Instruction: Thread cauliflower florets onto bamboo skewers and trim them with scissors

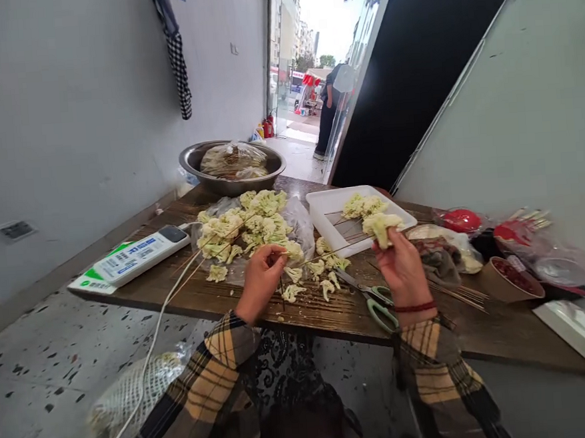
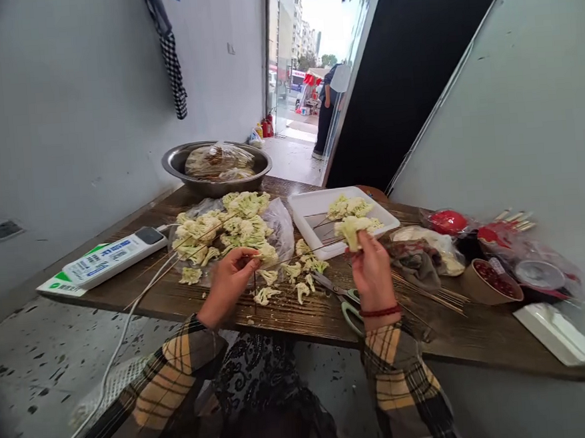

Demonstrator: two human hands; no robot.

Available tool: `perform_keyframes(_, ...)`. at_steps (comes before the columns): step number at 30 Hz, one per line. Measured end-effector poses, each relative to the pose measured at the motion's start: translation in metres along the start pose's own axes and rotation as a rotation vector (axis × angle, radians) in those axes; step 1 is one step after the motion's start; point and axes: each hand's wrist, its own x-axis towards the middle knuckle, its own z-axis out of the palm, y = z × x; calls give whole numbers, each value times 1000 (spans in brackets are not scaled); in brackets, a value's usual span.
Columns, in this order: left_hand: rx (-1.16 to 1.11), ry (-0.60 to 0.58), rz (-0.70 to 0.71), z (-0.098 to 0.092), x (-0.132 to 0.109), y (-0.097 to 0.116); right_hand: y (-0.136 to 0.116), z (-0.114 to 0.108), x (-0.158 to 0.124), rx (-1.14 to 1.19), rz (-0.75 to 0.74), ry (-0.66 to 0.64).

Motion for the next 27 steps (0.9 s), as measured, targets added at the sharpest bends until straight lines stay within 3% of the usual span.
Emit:
perform_keyframes(2, 110, -33, 89, 4, 7, -4, 12, 1, -10, -28, 34, -39)
perform_keyframes(6, 192, -228, 178, -3, 11, -4, 26, 4, -22, -70, 84, -88)
perform_keyframes(8, 215, -217, 175, -8, 9, 2, 32, 7, -27, -89, 95, -111)
perform_keyframes(12, 176, -110, 87, -7, 0, 23, 45, 16, -39, -127, 93, -173)
perform_keyframes(17, -53, -274, -55, 12, -13, 41, 55, 34, -59, -202, 71, -287)
perform_keyframes(23, -300, -263, -149, 21, -19, 41, 56, 48, -72, -287, 25, -381)
perform_keyframes(27, -353, -243, -209, 25, -24, 46, 55, 53, -79, -333, -10, -360)
